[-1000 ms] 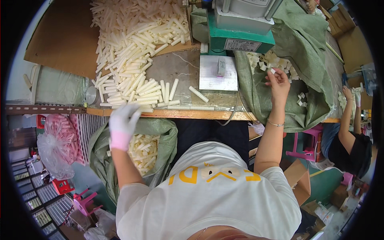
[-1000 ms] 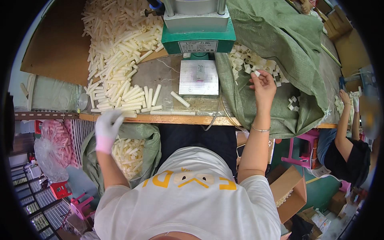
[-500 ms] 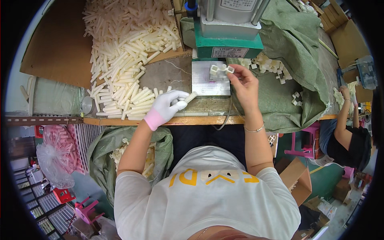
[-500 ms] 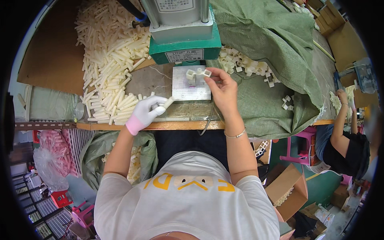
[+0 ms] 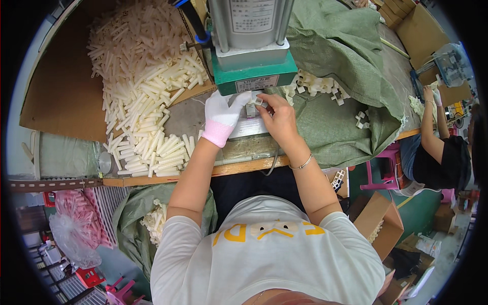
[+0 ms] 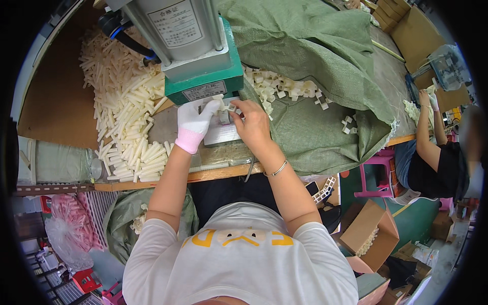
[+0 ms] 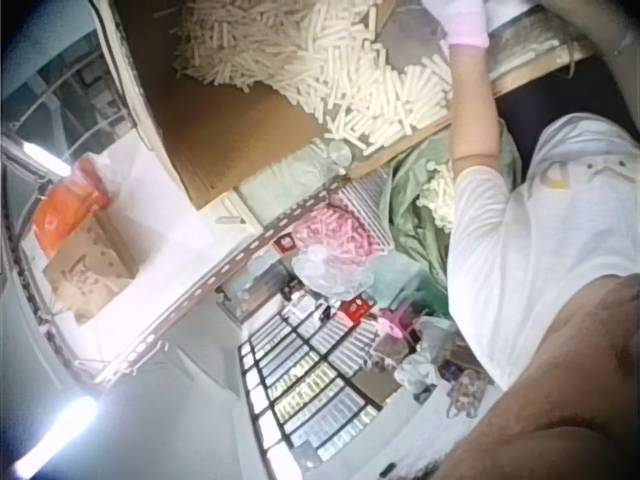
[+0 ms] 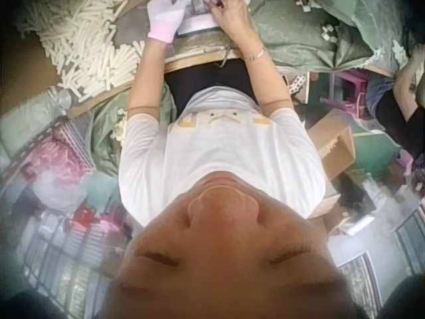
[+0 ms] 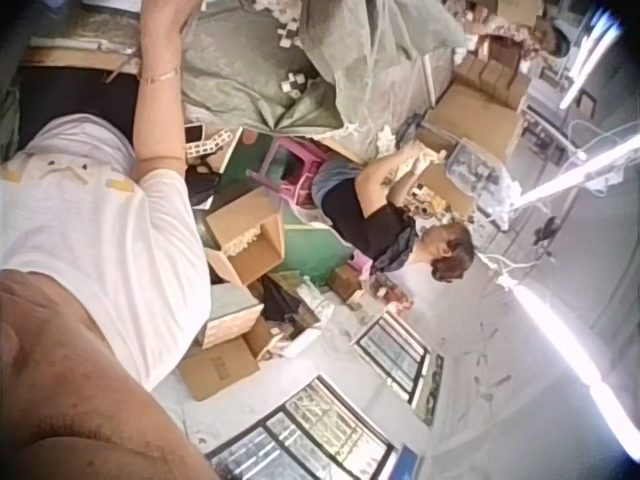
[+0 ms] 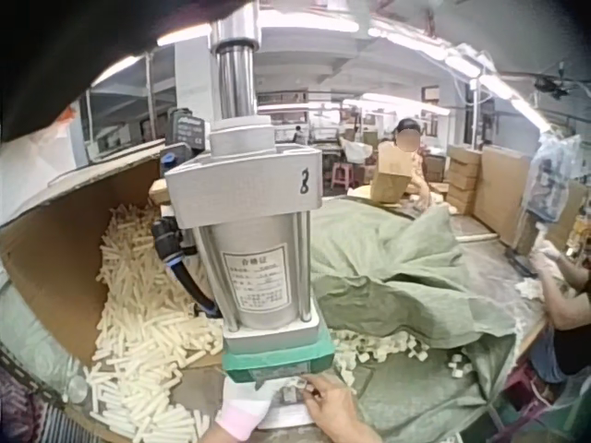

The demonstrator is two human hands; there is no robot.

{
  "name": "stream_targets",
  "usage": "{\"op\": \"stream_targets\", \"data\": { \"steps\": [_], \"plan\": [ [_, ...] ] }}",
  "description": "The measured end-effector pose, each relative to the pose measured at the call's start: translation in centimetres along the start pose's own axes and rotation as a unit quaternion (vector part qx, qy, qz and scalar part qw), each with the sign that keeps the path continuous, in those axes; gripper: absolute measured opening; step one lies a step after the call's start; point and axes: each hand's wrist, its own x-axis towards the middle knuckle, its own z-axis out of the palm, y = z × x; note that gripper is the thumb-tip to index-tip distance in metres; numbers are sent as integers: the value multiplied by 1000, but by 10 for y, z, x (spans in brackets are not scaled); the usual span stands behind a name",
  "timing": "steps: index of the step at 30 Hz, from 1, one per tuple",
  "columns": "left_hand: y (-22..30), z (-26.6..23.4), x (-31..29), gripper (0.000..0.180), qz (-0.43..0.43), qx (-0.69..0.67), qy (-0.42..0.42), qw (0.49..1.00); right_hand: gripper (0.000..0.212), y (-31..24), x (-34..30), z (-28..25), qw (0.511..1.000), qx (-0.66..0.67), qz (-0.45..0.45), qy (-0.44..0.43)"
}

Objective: Manually assemble small plastic pieces and process them using a desktop pneumatic or ultrasonic press machine.

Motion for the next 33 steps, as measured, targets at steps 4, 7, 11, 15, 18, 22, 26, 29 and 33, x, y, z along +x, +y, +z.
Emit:
{"op": "stream_targets", "data": {
  "steps": [4,7,11,15,18,22,26,29,33],
  "plan": [
    [9,0,6,29,79,123,-25,989,22,7,0,0,999,-11,-30,20],
    [5,1,6,31,110,176,-34,978,25,8,-1,-5,998,-24,-44,30],
    [-2,-1,1,31,79,130,-9,988,26,8,-3,-30,998,14,24,52],
    [12,-3,-5,23,53,205,-24,977,20,87,-6,-96,964,-120,117,209],
    [2,0,-4,24,111,237,11,965,45,173,-15,-135,870,-455,42,185],
    [4,-3,1,31,37,118,-50,991,35,205,-21,-152,919,-368,120,75],
    [12,-56,-4,16,21,-138,8,990,24,173,-27,-154,940,-292,134,111],
    [0,-99,-23,13,-32,-120,-123,985,23,149,-39,-143,973,-66,161,149],
    [9,-64,-60,24,44,224,-347,910,24,79,-30,-116,971,120,173,116]
  ]
}}
